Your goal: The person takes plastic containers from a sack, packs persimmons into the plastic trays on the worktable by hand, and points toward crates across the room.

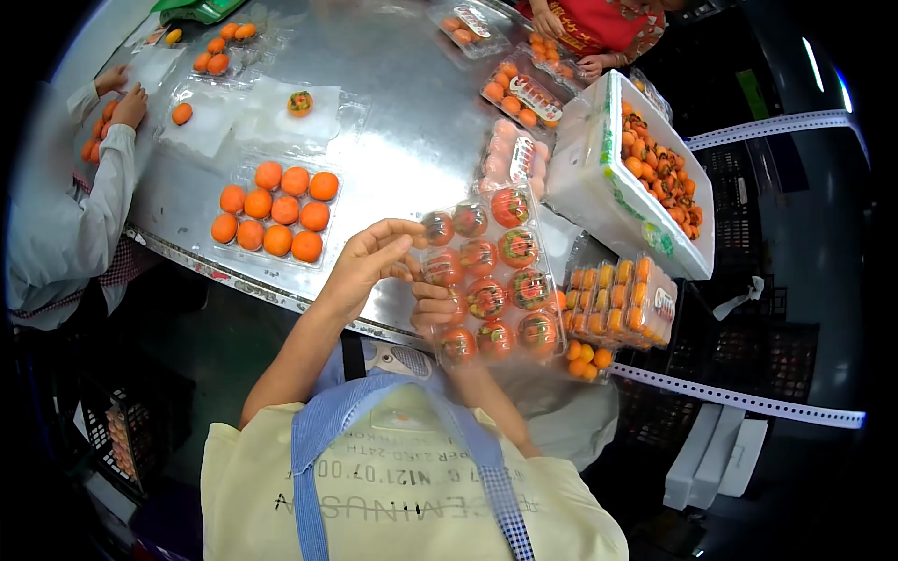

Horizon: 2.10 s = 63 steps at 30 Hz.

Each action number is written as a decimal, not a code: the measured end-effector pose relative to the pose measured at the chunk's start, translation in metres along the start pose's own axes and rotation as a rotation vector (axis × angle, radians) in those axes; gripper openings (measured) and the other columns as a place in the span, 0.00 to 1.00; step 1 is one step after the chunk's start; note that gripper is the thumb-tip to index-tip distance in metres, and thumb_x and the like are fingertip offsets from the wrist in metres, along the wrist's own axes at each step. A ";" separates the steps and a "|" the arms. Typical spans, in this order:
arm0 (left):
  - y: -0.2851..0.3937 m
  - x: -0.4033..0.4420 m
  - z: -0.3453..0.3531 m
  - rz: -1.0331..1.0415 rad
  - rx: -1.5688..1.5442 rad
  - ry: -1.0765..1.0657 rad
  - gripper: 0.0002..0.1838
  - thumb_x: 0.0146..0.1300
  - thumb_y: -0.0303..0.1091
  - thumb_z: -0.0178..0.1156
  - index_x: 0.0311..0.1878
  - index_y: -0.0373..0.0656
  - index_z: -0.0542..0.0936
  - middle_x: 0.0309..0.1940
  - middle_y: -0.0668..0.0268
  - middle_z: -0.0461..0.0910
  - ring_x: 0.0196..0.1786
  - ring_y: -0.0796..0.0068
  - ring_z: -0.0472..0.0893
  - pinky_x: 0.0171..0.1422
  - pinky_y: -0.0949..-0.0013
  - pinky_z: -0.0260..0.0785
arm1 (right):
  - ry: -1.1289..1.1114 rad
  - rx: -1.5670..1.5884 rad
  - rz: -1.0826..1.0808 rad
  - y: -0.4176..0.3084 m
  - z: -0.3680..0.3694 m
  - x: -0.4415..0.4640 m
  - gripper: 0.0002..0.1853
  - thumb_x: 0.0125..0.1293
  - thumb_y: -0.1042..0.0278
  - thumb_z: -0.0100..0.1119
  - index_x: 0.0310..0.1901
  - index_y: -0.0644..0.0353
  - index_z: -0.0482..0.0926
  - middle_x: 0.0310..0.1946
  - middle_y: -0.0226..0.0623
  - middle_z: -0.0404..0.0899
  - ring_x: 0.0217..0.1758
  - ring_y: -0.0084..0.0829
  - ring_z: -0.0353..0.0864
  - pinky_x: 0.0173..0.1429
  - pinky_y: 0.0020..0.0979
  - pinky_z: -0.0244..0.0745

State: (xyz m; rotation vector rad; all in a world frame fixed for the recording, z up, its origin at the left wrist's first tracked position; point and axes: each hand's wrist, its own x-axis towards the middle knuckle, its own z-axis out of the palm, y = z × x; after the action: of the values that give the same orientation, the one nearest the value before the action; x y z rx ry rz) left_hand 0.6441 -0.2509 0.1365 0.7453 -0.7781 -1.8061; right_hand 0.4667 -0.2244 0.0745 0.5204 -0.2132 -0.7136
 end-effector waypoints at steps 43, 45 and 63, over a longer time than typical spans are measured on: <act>-0.110 -0.025 -0.087 -0.325 -0.146 0.438 0.18 0.61 0.21 0.43 0.56 0.31 0.63 0.49 0.52 0.70 0.47 0.58 0.78 0.46 0.62 0.79 | -0.290 -3.393 -0.016 -0.009 -0.001 0.104 0.24 0.43 0.69 0.61 0.48 0.48 0.76 0.50 0.37 0.70 0.59 0.40 0.64 0.56 0.47 0.59; -0.111 -0.022 -0.088 -0.226 -0.131 0.603 0.19 0.61 0.20 0.43 0.56 0.30 0.63 0.47 0.53 0.70 0.46 0.59 0.78 0.44 0.62 0.79 | -0.270 -3.398 -0.009 -0.005 -0.003 0.105 0.23 0.42 0.68 0.62 0.46 0.49 0.77 0.51 0.37 0.70 0.60 0.40 0.63 0.56 0.49 0.58; -0.121 -0.023 -0.090 -0.090 0.195 0.557 0.11 0.64 0.23 0.49 0.49 0.32 0.67 0.43 0.54 0.74 0.42 0.64 0.80 0.34 0.65 0.81 | -0.268 -3.445 0.025 -0.004 -0.019 0.106 0.10 0.48 0.68 0.61 0.33 0.57 0.74 0.37 0.36 0.72 0.56 0.47 0.66 0.59 0.60 0.53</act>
State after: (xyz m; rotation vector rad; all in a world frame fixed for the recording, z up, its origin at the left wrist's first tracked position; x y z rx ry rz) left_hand 0.6557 -0.2089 -0.0099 1.3554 -0.5533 -1.4977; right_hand 0.5498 -0.2902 0.0577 3.1983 -0.9576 0.2029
